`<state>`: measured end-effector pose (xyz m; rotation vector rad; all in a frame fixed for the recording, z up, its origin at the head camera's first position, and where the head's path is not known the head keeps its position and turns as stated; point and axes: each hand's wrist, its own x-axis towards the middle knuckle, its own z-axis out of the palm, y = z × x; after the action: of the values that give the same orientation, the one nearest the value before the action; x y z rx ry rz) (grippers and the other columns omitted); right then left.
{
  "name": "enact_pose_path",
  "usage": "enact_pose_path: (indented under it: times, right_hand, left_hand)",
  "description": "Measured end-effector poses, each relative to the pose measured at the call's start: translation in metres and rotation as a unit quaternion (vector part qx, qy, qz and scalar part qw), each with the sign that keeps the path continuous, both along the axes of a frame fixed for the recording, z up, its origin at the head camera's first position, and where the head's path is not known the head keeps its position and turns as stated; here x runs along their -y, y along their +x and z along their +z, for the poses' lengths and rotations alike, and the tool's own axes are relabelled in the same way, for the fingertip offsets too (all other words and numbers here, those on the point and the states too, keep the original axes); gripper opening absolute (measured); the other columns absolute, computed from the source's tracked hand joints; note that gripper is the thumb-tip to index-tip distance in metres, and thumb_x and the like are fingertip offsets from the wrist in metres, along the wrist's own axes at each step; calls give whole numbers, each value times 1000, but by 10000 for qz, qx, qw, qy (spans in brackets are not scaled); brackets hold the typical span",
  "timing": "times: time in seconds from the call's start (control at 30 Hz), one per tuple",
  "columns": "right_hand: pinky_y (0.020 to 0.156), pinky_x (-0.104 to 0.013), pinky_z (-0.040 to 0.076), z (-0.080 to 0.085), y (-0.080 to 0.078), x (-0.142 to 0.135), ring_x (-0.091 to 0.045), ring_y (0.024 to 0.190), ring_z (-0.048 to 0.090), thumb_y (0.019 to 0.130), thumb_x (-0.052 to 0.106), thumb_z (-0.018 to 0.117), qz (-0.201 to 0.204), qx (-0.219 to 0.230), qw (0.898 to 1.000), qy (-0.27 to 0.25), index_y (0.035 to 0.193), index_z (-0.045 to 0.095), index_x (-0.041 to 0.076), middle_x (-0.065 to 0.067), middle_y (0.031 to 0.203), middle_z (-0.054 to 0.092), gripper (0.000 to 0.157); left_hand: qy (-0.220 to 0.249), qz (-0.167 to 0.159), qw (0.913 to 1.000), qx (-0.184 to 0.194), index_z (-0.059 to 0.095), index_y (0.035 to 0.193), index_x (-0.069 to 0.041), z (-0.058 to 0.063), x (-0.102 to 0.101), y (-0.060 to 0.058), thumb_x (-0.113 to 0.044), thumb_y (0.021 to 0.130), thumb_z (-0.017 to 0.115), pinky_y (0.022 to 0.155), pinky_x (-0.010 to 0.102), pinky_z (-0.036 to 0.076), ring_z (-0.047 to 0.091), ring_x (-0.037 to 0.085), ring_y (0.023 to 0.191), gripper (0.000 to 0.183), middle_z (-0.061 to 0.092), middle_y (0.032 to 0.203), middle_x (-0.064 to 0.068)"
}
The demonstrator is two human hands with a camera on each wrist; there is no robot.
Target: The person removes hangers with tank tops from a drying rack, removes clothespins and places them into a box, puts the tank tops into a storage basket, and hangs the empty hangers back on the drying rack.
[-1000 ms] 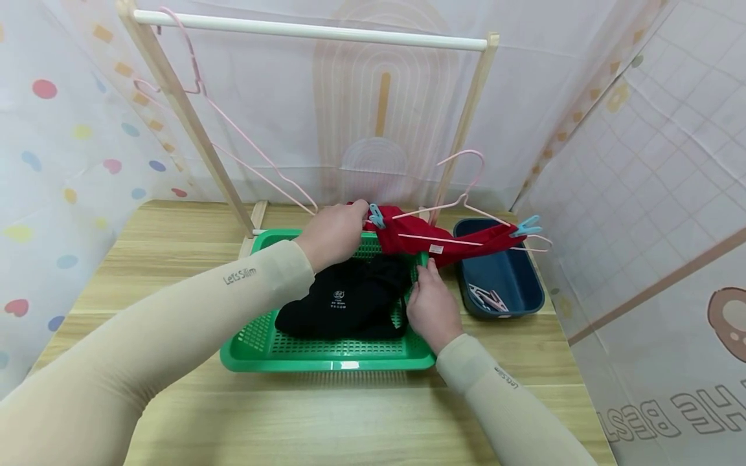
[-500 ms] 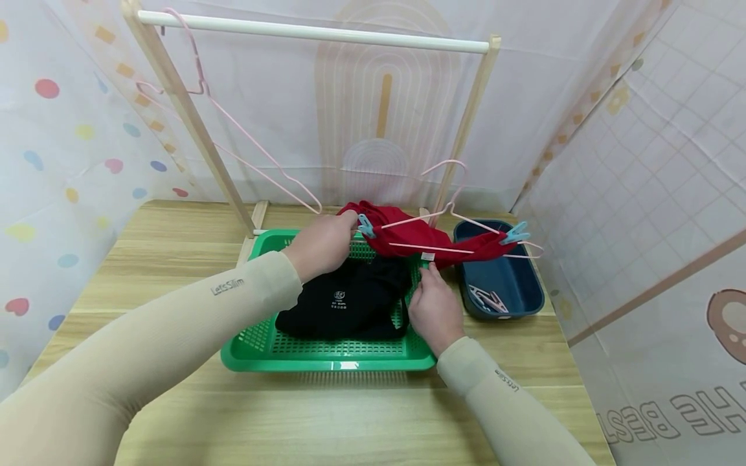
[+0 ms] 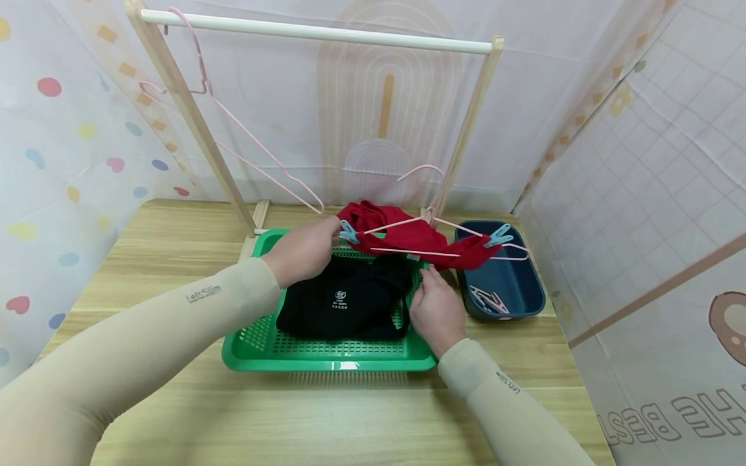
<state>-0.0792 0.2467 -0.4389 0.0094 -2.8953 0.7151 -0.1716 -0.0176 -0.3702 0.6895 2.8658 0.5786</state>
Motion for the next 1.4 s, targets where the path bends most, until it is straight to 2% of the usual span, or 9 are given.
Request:
enact_pose_path:
  times: [0.1,0.3,0.43,0.6,0.87,1.03,1.13,1.27,1.4]
  right_hand:
    - [111,-57,48,0,0,0,-38,138,59,106,15,48,0,32,10000,31,142,62,-3,-22,151,58,42]
    - [111,-57,48,2,0,-2,-38,139,59,107,16,49,-22,83,9999,108,142,61,-3,-22,151,58,42]
    - [110,-57,49,1,1,-2,-38,137,61,105,14,50,4,-143,9997,197,139,64,-4,-23,148,61,40]
    - [107,-55,52,-1,1,-4,-37,130,66,104,13,55,130,-445,9985,303,132,69,-2,-20,142,66,36]
    - [99,-53,58,-4,1,-7,-34,120,71,101,12,56,243,-760,9961,390,120,76,1,-16,133,73,29]
    - [97,-53,58,-5,1,-7,-34,117,72,100,10,56,270,-964,9942,386,116,76,1,-16,128,75,27]
    - [96,-52,59,-6,1,-7,-33,115,73,100,9,56,270,-1004,9939,364,114,77,1,-16,125,76,26]
    - [96,-53,59,-6,1,-8,-34,113,73,100,10,56,287,-1000,9940,340,110,77,2,-16,117,78,25]
    - [92,-53,60,-5,2,-8,-33,107,74,100,12,56,290,-963,9946,271,108,77,3,-16,112,77,24]
  left_hand:
    - [-89,-3,9999,-65,55,111,-10,-2,7,0,-12,109,45,81,42,56,65,26,84,10,64,92,6]
    - [-89,161,9998,21,58,113,-10,-5,22,1,-13,108,48,74,39,55,62,23,77,12,64,89,5]
    - [-54,273,9996,-8,58,115,-10,-7,32,1,-12,108,49,71,39,56,63,23,77,12,68,93,5]
    - [143,305,9994,25,57,114,-10,-9,44,2,-3,103,48,73,39,58,66,22,82,16,72,105,6]
    - [331,527,9980,99,55,109,-10,-16,61,3,-4,104,46,66,37,52,60,24,77,12,67,97,7]
    - [568,599,9963,242,54,110,-9,-20,72,5,4,98,42,76,42,55,65,27,89,21,73,114,14]
    - [647,662,9952,327,53,113,-8,-21,79,7,5,97,39,85,47,56,70,32,105,25,73,125,17]
    - [668,807,9934,465,52,118,-7,-21,88,9,5,97,36,92,52,56,67,39,123,29,71,133,20]
    - [491,899,9939,413,52,119,-8,-22,97,11,4,98,38,86,48,57,69,37,117,28,71,132,19]
